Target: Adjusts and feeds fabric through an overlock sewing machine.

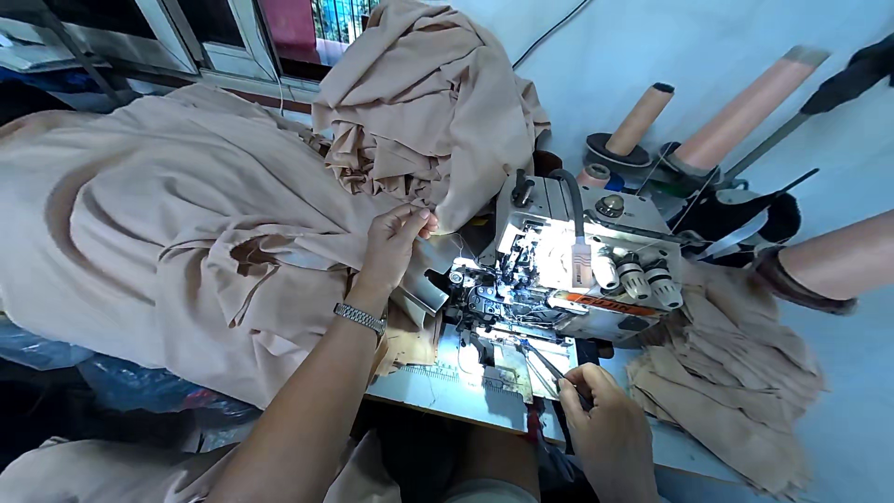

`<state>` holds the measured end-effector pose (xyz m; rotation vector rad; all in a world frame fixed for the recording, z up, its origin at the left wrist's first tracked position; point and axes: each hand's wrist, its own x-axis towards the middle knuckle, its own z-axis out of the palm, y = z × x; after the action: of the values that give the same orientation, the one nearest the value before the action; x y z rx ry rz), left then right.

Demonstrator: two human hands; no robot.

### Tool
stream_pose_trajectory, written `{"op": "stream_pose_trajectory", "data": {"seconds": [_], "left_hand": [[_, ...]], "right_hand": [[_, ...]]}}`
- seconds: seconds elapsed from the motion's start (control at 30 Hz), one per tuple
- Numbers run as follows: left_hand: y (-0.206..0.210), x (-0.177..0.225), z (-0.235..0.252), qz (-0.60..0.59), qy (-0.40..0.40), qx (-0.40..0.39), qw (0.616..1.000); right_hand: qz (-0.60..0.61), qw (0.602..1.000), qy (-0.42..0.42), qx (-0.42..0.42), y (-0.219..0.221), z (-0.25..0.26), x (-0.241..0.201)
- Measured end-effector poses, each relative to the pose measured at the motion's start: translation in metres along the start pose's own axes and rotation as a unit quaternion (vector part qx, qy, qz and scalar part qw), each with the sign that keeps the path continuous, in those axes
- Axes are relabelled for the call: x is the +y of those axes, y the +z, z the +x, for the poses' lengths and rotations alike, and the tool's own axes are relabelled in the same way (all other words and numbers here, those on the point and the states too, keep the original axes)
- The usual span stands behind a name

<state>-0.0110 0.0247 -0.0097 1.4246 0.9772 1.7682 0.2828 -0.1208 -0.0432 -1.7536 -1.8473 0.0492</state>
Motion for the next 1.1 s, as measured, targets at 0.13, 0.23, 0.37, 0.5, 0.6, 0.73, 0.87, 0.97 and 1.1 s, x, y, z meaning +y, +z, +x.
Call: {"op": "stream_pose_trajectory", "data": {"seconds": [0.13, 0.23, 0.37, 0.5, 0.6, 0.73, 0.87, 0.97, 1.1], "left_hand": [[0.000, -0.001, 0.000, 0.003, -0.001, 0.000, 1.000], [0.000, 0.000, 0.000, 0.004, 0.002, 0.002, 1.000], [0.000, 0.000, 0.000, 0.001, -0.002, -0.001, 1.000], [0.000, -0.001, 0.000, -0.002, -0.003, 0.000, 1.000], [0.000, -0.001, 0.000, -0.005, -0.005, 0.005, 1.000], [0.000, -0.001, 0.000, -0.001, 0.001, 0.001, 1.000], [-0.001, 0.000, 0.000, -0.002, 0.000, 0.006, 1.000], [-0.001, -0.001, 0.000, 0.001, -0.001, 0.002, 1.000], [0.000, 0.000, 0.000, -0.001, 0.000, 0.004, 1.000]], "right_hand": [[-0.008, 1.000, -0.014, -0.002, 0.008, 0.005, 0.002], [-0.012, 1.000, -0.014, -0.010, 0.013, 0.006, 0.001], [0.020, 0.999, -0.006, -0.029, 0.016, 0.010, -0.006], [0.010, 1.000, -0.008, -0.024, 0.017, 0.013, -0.012], [-0.002, 1.000, -0.013, -0.029, 0.017, 0.013, -0.011], [-0.002, 1.000, -0.021, -0.012, 0.022, 0.012, -0.009], [0.014, 1.000, -0.019, -0.003, 0.010, 0.012, -0.009], [-0.008, 1.000, -0.008, -0.020, 0.002, 0.011, -0.007], [-0.016, 0.999, 0.005, -0.040, 0.008, 0.010, -0.005]]}}
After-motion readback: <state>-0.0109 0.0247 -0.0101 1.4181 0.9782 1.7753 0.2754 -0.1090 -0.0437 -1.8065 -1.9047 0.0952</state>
